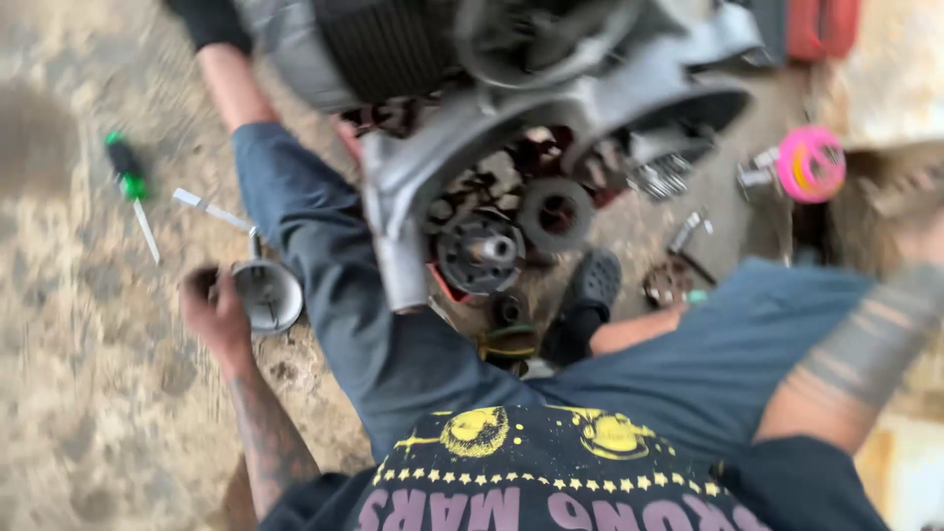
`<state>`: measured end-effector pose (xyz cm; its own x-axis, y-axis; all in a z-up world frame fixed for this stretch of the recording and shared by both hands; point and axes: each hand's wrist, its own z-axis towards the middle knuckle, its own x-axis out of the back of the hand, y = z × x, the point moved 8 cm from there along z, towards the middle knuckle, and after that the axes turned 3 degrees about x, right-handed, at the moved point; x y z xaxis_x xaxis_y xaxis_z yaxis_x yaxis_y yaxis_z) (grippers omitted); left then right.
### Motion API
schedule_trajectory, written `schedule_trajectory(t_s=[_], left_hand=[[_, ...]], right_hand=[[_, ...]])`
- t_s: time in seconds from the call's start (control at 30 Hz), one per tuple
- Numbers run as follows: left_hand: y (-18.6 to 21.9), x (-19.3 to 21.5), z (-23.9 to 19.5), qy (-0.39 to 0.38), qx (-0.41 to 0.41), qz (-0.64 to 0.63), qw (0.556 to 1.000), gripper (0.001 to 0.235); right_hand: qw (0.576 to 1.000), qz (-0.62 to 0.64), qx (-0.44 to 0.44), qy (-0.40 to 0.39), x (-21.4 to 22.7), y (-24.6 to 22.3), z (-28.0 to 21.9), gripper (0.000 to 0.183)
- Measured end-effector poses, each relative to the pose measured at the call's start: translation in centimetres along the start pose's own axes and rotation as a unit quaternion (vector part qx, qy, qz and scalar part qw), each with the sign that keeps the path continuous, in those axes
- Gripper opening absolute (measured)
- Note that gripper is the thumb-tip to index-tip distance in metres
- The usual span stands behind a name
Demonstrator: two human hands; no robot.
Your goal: Cleaning and assembling components of a motorcycle engine using a brush and manual manipulation
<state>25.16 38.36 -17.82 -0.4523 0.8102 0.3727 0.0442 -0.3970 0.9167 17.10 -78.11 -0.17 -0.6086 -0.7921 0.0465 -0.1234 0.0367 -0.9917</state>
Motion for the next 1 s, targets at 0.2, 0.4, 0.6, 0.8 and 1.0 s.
schedule_trajectory(t_s=[0.2, 0.4, 0.6, 0.8, 1.0], left_hand=[[4.1, 1.9, -8.0, 0.043, -0.022, -0.032, 0.998, 0.009], [14.8, -0.2, -12.7, 0.058, -0.078, -0.097, 0.991, 0.017], [31.0, -6.3, -16.8, -0.038, -0.283, -0.124, 0.95, 0.017], [46.1, -13.9, -20.0, -0.193, -0.402, -0.084, 0.891, 0.035], [49.1, -22.5, -19.1, -0.181, -0.384, 0.034, 0.905, 0.058]], right_hand=[[0.989, 0.096, 0.02, 0.113, -23.2, -12.4, -17.3, 0.088], [0.986, 0.158, -0.021, 0.039, -29.1, -6.2, -27.9, 0.075], [0.979, 0.111, -0.16, -0.053, -37.6, -0.2, -36.5, 0.074], [0.983, 0.13, -0.11, -0.062, -36.7, 4.1, -35.3, 0.078], [0.995, 0.071, 0.0, -0.076, -37.1, 8.3, -38.5, 0.077]])
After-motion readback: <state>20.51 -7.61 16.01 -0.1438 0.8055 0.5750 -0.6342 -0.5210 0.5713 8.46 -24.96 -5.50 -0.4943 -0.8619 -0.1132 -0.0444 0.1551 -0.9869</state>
